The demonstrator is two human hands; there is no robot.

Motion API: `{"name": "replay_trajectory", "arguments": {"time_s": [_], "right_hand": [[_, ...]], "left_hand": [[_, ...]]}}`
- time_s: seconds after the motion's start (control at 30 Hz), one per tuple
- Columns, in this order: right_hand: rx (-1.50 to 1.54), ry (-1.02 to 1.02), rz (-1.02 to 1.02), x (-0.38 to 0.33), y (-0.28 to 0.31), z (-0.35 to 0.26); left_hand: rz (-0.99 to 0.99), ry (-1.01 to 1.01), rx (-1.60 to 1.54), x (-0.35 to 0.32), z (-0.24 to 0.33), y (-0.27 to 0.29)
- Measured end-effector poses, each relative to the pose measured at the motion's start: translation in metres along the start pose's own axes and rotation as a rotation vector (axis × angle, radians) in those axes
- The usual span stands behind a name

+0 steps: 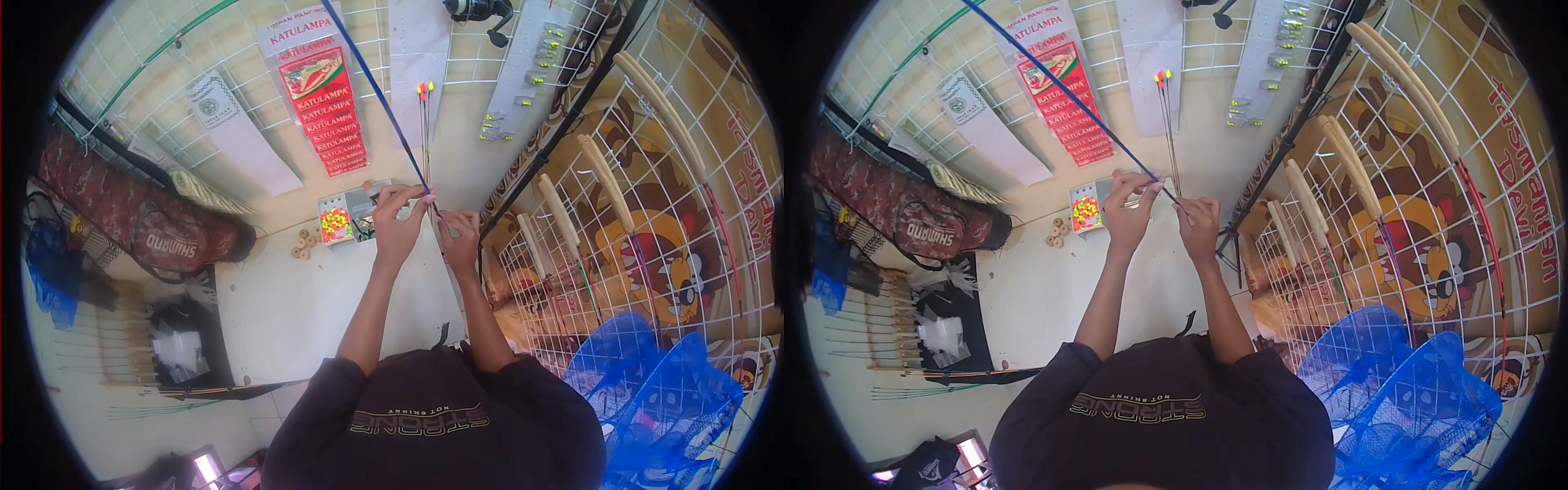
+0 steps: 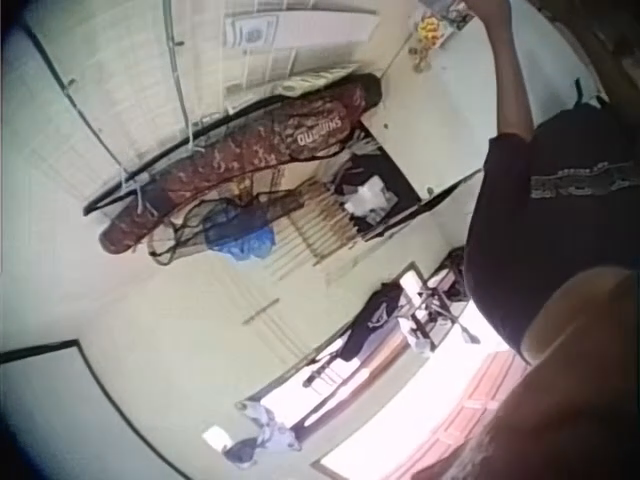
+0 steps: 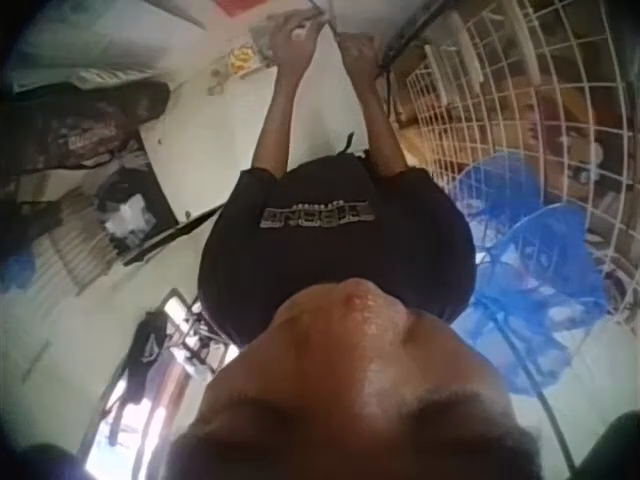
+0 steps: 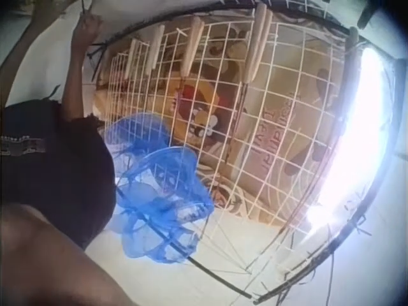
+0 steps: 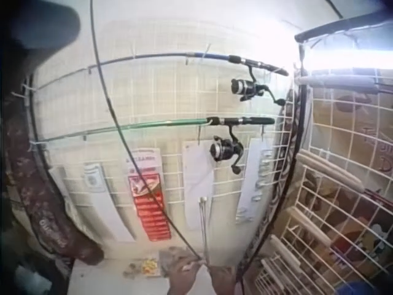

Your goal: Threading fishing floats or stoppers onto a fishing line at a workspace.

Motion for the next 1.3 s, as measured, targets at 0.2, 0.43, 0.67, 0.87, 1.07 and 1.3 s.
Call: {"name": "replay_trajectory", "arguments": {"time_s": [0.2, 0.43, 0.67, 0.87, 1.07, 1.3], "right_hand": [[-0.045, -0.07, -0.046, -0.016, -0.006, 0.025], [-0.053, -0.158, -0.105, -0.037, -0.018, 0.064], [-0.067, -0.246, -0.232, -0.046, -0.024, 0.085], [0.048, -0.234, -0.238, -0.028, -0.019, 0.081], [-0.002, -0.148, -0.146, -0.017, -0.01, 0.078], [-0.09, -0.209, -0.153, -0.03, -0.01, 0.098]], "left_hand": [[-0.063, -0.04, 0.005, -0.001, -0.013, -0.015], [-0.136, 0.068, 0.028, -0.008, -0.032, -0.033], [-0.134, 0.125, -0.008, -0.015, -0.058, -0.043], [-0.153, 0.112, -0.039, -0.008, -0.063, -0.051], [-0.214, 0.1, -0.104, 0.0, -0.056, -0.065], [-0.101, 0.107, -0.121, 0.007, -0.046, -0.06]]}}
Point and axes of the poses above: each hand's wrist, its own x-axis towards the middle knuckle, its own y-axis out of the back of the hand, z = x × y, the point moved 9 cm from there along x, towards the middle knuckle, and after that the axes turned 3 degrees about -z, right-handed, at the moved point
